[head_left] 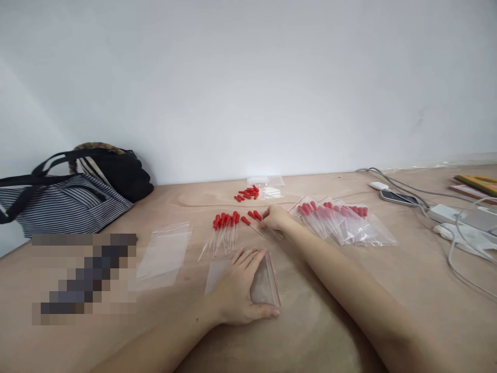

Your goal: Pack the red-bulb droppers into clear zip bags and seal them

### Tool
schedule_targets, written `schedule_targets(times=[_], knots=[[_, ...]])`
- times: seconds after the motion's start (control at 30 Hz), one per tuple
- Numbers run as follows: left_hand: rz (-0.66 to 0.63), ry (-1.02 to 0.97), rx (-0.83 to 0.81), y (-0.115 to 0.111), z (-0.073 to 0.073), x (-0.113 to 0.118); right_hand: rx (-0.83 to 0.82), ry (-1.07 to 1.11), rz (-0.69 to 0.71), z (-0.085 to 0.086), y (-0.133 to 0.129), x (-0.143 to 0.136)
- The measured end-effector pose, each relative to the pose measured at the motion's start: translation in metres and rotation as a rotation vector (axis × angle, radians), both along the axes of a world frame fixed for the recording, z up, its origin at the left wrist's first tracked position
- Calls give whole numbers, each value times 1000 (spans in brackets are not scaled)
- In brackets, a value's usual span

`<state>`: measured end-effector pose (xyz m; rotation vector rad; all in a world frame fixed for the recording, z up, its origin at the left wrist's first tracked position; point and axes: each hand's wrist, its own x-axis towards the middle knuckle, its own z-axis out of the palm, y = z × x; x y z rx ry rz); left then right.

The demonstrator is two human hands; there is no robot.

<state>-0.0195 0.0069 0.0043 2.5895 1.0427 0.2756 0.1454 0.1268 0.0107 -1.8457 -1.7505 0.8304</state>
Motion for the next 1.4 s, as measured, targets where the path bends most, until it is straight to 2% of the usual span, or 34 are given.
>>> schedule_targets(times=[0.13,0.3,0.6,0.67,0.77,0.87,0.97,1.07,1.4], knots=[[2,-26,3,0,0,0,-76,28,5,3,-3,8],[22,-5,-16,-1,3,6,-132,116,24,-1,-15,33],[53,-72,-52,2,0,18,-200,455,68,0,-56,70],[60,-75,-59,2,-1,18,-228,600,62,-2,-72,72],[68,-73,-74,2,-2,16,-327,1049,-5,-9,-95,69],[78,-101,-74,1,-4,15,-391,1247,21,-13,-113,62],[79,-135,-64,0,-5,15,-466,1301,107,-14,-122,56],[64,-152,-58,0,-6,15,-536,1309,126,-13,-125,52],[63,-155,-31,1,-6,15,-481,1298,71,-10,-130,43]])
